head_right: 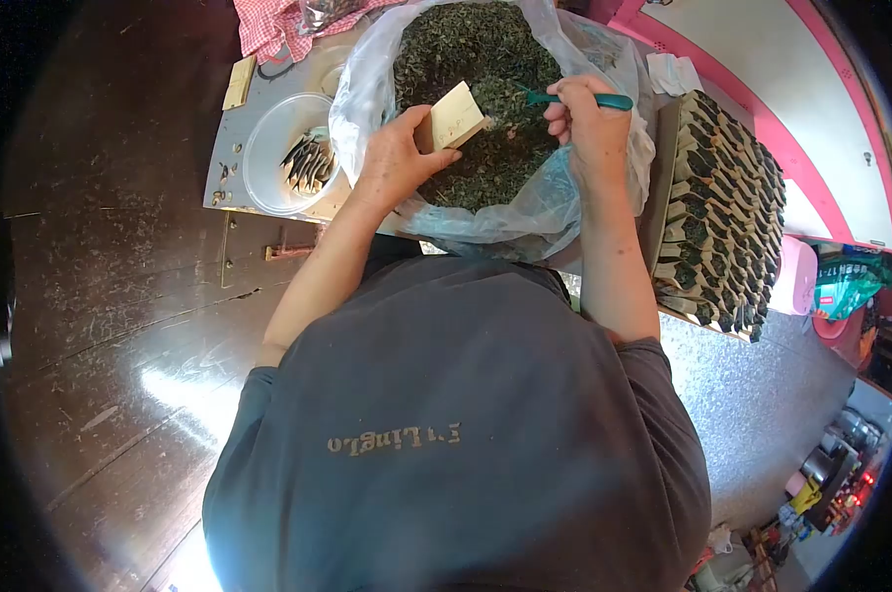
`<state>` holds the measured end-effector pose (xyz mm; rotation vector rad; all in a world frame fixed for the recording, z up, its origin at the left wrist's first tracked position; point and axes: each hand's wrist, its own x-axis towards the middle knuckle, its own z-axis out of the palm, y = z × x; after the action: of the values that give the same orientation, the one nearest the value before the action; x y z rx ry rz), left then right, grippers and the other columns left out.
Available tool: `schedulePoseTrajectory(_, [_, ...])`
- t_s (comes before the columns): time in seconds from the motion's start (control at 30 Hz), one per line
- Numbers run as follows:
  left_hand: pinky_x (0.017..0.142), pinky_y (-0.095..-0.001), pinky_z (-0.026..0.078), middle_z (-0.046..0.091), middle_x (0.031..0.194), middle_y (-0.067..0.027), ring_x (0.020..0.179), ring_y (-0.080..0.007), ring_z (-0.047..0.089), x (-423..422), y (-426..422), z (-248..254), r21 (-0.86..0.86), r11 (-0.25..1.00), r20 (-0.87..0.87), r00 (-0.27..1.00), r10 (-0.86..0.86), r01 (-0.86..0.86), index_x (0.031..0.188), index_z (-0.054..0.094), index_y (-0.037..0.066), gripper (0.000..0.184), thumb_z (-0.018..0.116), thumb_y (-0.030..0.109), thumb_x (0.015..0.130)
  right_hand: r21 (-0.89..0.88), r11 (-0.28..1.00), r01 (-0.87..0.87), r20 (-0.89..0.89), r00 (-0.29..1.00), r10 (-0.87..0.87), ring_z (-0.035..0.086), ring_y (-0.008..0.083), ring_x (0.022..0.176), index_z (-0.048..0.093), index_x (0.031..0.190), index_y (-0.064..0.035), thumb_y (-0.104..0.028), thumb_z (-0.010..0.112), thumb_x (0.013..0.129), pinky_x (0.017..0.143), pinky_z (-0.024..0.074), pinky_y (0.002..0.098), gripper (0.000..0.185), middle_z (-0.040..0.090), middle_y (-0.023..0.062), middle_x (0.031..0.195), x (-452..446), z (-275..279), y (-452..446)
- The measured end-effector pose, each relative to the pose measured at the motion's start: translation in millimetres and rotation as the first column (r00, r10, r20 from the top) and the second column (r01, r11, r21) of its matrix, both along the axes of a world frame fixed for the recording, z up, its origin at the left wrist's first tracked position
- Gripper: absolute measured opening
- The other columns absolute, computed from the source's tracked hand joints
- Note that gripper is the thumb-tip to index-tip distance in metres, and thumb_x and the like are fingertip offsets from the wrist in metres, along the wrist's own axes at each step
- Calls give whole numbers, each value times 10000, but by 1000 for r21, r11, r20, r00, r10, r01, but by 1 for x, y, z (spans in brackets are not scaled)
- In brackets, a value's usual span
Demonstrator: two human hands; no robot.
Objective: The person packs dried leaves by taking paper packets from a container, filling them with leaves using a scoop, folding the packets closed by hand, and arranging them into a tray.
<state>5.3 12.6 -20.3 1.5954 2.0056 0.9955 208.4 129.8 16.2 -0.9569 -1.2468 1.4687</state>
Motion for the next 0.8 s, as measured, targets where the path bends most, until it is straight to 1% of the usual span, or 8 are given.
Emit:
schedulePoseTrajectory(0.1, [764, -368, 508, 663, 914, -163, 845, -303, 645, 0, 1, -1, 4, 1000, -23, 1000, -14, 14, 1129, 584, 24, 580, 837, 235, 652, 10, 1000, 17, 47, 999, -17, 507, 79, 457, 657, 791, -19, -163, 589, 817, 418, 363, 205, 161, 597, 39, 603, -1, 2, -2])
schedulePoseTrajectory(0.3, [770, -375, 507, 666, 912, -153, 853, -304, 647, 0, 1, -1, -25, 999, -5, 999, -37, 37, 1121, 588, 31, 554, 833, 195, 652, 10, 995, -101, 206, 974, 97, 514, 75, 482, 661, 803, -26, -150, 587, 808, 443, 378, 204, 145, 587, 24, 600, -12, -2, -9])
schedulePoseTrajectory(0.37, [770, -376, 508, 665, 917, -154, 856, -305, 648, 1, 0, -1, 0, 999, -7, 999, -40, 40, 1121, 587, 35, 553, 832, 194, 652, 111, 960, -257, 335, 919, 208, 518, 62, 531, 660, 828, -58, -156, 594, 816, 473, 378, 202, 118, 590, 4, 644, -19, -5, -14])
schedulePoseTrajectory(0.4, [770, -377, 508, 664, 921, -155, 859, -305, 648, 1, 0, -1, 25, 999, -9, 999, -44, 44, 1122, 587, 39, 551, 831, 193, 653, 203, 919, -337, 378, 893, 244, 536, 88, 578, 642, 827, -29, -113, 585, 813, 528, 410, 221, 102, 588, 18, 669, -24, -7, -18])
schedulePoseTrajectory(0.43, [770, -377, 508, 664, 921, -155, 859, -305, 648, 1, -1, -1, 24, 999, -10, 999, -41, 41, 1122, 587, 39, 551, 831, 193, 653, 203, 918, -340, 378, 892, 247, 536, 88, 578, 642, 827, -29, -113, 585, 813, 528, 410, 221, 102, 588, 18, 669, -26, -5, -21])
schedulePoseTrajectory(0.5, [769, -377, 510, 664, 930, -155, 865, -309, 649, 1, -1, -3, 47, 998, 16, 999, -35, 34, 1131, 583, 48, 553, 828, 192, 656, 505, 709, -491, 502, 836, 222, 563, 112, 653, 620, 826, -1, -57, 577, 812, 594, 432, 234, 72, 594, 43, 723, -28, 1, -27])
schedulePoseTrajectory(0.53, [769, -377, 510, 664, 930, -155, 865, -309, 649, 1, -2, -4, 46, 998, 18, 999, -34, 34, 1131, 583, 48, 553, 828, 192, 656, 481, 716, -506, 511, 825, 239, 568, 118, 709, 604, 825, 18, -19, 578, 803, 640, 434, 245, 51, 598, 63, 772, -27, 8, -30])
schedulePoseTrajectory(0.8, [731, -364, 515, 664, 900, -140, 803, -276, 652, -2, -3, -5, 36, 999, 52, 998, -28, 27, 1127, 578, 52, 547, 824, 203, 662, 603, 780, -169, 260, 966, 9, 558, 99, 687, 650, 855, 13, -24, 567, 810, 639, 435, 227, 101, 611, 34, 763, -9, 25, -1])
